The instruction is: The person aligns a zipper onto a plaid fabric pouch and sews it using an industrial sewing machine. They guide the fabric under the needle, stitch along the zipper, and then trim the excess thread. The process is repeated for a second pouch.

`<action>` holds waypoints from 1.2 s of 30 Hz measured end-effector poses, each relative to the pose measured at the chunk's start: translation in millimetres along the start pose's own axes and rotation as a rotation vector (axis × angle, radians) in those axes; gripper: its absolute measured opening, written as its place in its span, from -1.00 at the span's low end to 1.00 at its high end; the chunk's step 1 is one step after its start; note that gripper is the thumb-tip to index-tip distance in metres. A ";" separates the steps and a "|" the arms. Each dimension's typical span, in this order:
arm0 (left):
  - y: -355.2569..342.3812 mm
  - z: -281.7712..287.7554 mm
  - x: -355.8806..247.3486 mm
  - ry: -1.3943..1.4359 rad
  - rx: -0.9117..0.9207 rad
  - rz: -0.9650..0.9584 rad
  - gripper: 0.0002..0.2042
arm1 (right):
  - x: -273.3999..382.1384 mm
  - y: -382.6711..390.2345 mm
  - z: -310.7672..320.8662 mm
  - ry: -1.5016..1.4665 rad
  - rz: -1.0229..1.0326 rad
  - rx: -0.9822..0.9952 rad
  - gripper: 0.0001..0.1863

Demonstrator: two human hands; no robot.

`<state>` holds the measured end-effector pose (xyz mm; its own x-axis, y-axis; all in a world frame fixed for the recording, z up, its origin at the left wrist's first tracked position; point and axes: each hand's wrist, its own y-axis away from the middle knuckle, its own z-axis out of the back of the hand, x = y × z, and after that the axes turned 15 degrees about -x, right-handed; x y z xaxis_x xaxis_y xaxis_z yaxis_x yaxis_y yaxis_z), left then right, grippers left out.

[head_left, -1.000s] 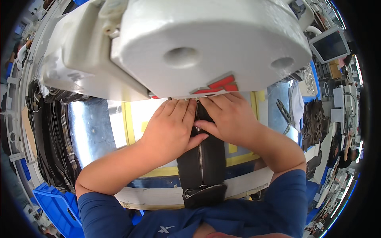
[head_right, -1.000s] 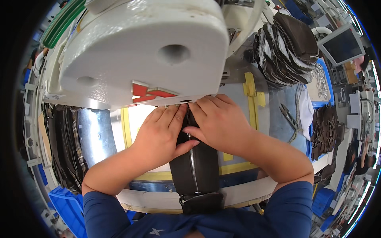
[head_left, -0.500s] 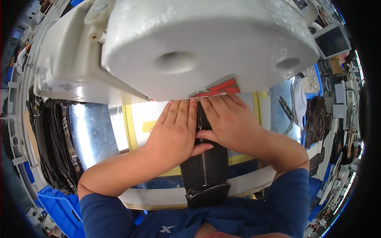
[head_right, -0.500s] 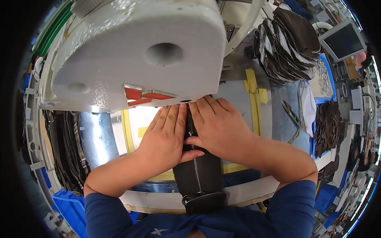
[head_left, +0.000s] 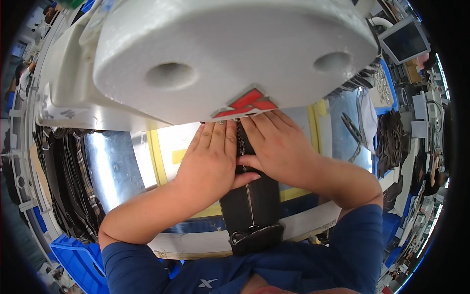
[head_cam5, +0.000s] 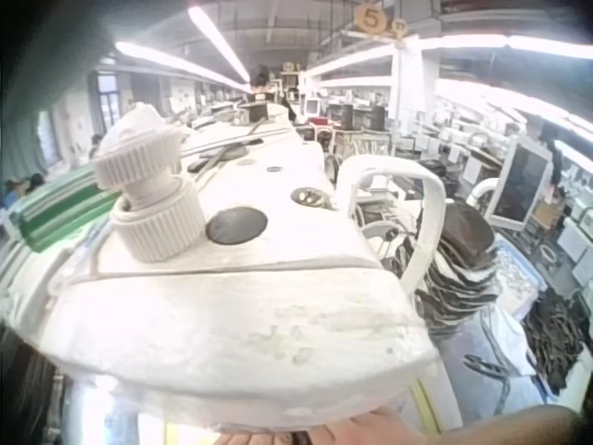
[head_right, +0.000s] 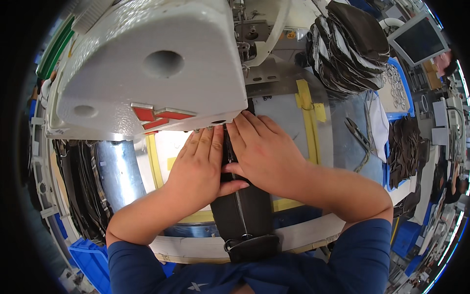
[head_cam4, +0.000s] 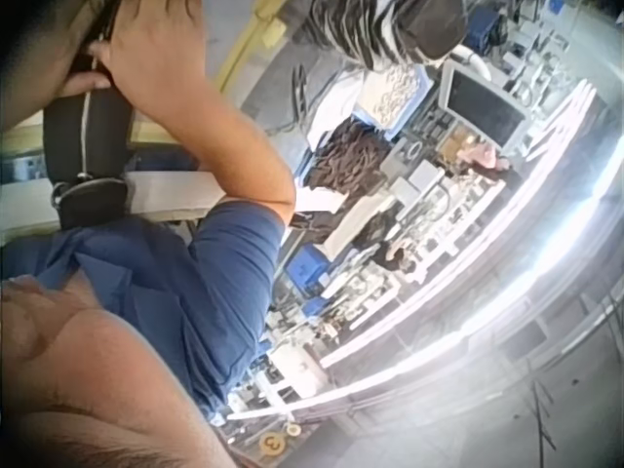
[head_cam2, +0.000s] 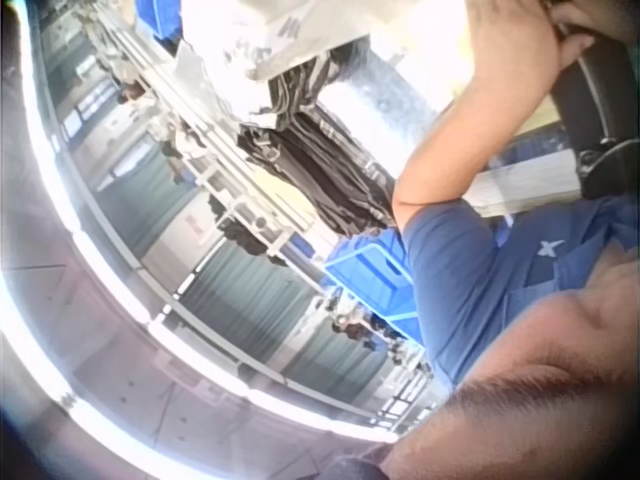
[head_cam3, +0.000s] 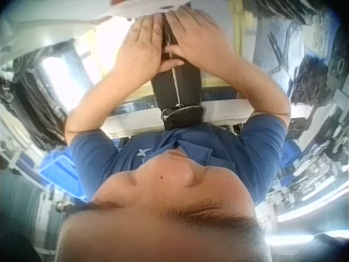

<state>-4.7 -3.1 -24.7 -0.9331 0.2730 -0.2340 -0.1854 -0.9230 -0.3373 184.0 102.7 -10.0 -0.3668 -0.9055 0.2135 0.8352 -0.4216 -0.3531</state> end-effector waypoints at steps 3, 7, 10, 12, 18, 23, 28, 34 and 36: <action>0.5 0.1 0.5 0.006 -0.019 -0.003 0.14 | -0.1 -0.7 -0.9 -0.002 0.008 -0.005 -0.10; -0.6 -0.7 1.6 0.001 -0.032 -0.013 0.15 | 1.1 0.4 -0.3 0.018 -0.005 0.010 -0.10; -0.2 -0.5 4.0 -0.010 -0.031 -0.035 0.15 | 1.6 -0.6 0.3 0.005 -0.010 0.017 -0.10; -1.0 0.4 5.2 -0.020 -0.041 -0.056 0.15 | 2.1 0.5 -1.4 0.011 -0.010 0.004 -0.11; -3.5 3.3 9.3 -0.009 -0.050 -0.078 0.12 | 1.8 0.0 -1.8 0.004 -0.019 0.030 -0.11; -4.3 4.6 9.7 -0.020 -0.040 -0.095 0.10 | 4.9 1.3 -1.6 0.013 -0.031 0.044 -0.12; -4.8 1.6 8.9 -0.039 -0.075 -0.098 0.08 | 3.7 2.5 -1.5 -0.008 -0.033 0.043 -0.13; -5.7 1.2 8.3 -0.054 -0.089 -0.103 0.07 | 2.8 1.4 -2.4 -0.013 -0.038 0.019 -0.15; -6.2 1.7 8.3 -0.060 -0.094 -0.108 0.07 | 3.3 2.2 -2.9 0.016 -0.025 0.019 -0.15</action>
<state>-11.8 4.4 -23.0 -0.9265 0.3499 -0.1382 -0.2586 -0.8591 -0.4416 183.4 98.7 -12.7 -0.3937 -0.8955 0.2076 0.8335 -0.4430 -0.3302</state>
